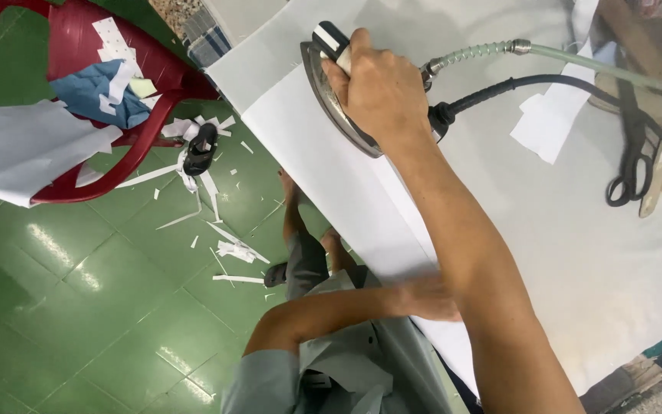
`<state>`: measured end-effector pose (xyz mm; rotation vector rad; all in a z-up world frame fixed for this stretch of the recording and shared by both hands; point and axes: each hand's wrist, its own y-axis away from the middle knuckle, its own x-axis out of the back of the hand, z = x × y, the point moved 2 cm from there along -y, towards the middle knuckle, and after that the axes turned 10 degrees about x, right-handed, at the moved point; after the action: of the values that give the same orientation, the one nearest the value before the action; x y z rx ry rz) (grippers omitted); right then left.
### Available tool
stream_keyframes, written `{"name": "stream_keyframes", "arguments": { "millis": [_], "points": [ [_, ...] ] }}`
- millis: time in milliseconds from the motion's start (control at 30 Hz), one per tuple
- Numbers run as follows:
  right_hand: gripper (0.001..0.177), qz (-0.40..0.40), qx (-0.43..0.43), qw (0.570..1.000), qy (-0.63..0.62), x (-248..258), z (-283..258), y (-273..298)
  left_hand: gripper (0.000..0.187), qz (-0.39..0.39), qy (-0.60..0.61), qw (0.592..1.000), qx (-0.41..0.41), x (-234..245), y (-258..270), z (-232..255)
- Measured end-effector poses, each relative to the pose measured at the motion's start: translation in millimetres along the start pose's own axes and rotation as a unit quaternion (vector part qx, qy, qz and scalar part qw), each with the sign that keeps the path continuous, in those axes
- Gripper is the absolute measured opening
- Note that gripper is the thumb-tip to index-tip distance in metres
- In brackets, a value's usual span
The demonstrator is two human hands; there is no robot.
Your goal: The person irons a long white fabric strip on a worktable using a steam iron. They repeatedly smooth and press the fabric, occasionally repositioning it and using a black rectangular object to hold the edge in place.
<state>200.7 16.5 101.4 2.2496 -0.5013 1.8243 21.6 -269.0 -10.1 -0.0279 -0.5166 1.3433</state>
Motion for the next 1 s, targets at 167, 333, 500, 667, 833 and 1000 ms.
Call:
{"name": "stream_keyframes", "arguments": {
  "millis": [167,333,500,667,833,1000],
  "points": [
    [0.041,0.019,0.012,0.999,-0.04,2,3,2,0.029,-0.005,-0.064,0.998,0.005,11,0,0],
    [0.054,0.007,0.026,0.997,-0.069,-3,5,1,0.03,-0.011,-0.15,0.989,0.012,55,-1,-1],
    [0.049,-0.03,-0.023,0.999,-0.029,1,0,-3,0.035,-0.016,-0.234,0.972,0.017,111,-10,-3],
    [0.05,-0.032,0.003,0.999,-0.014,1,-2,-12,0.042,-0.017,-0.321,0.946,0.029,168,-4,-11],
    [0.052,-0.033,0.011,0.999,0.01,-3,-7,-37,0.039,0.01,-0.342,0.94,0.01,188,5,-29],
    [0.052,-0.06,0.0,0.998,-0.013,0,-15,-60,0.042,0.046,-0.355,0.93,0.088,201,1,-48]
  ]
}}
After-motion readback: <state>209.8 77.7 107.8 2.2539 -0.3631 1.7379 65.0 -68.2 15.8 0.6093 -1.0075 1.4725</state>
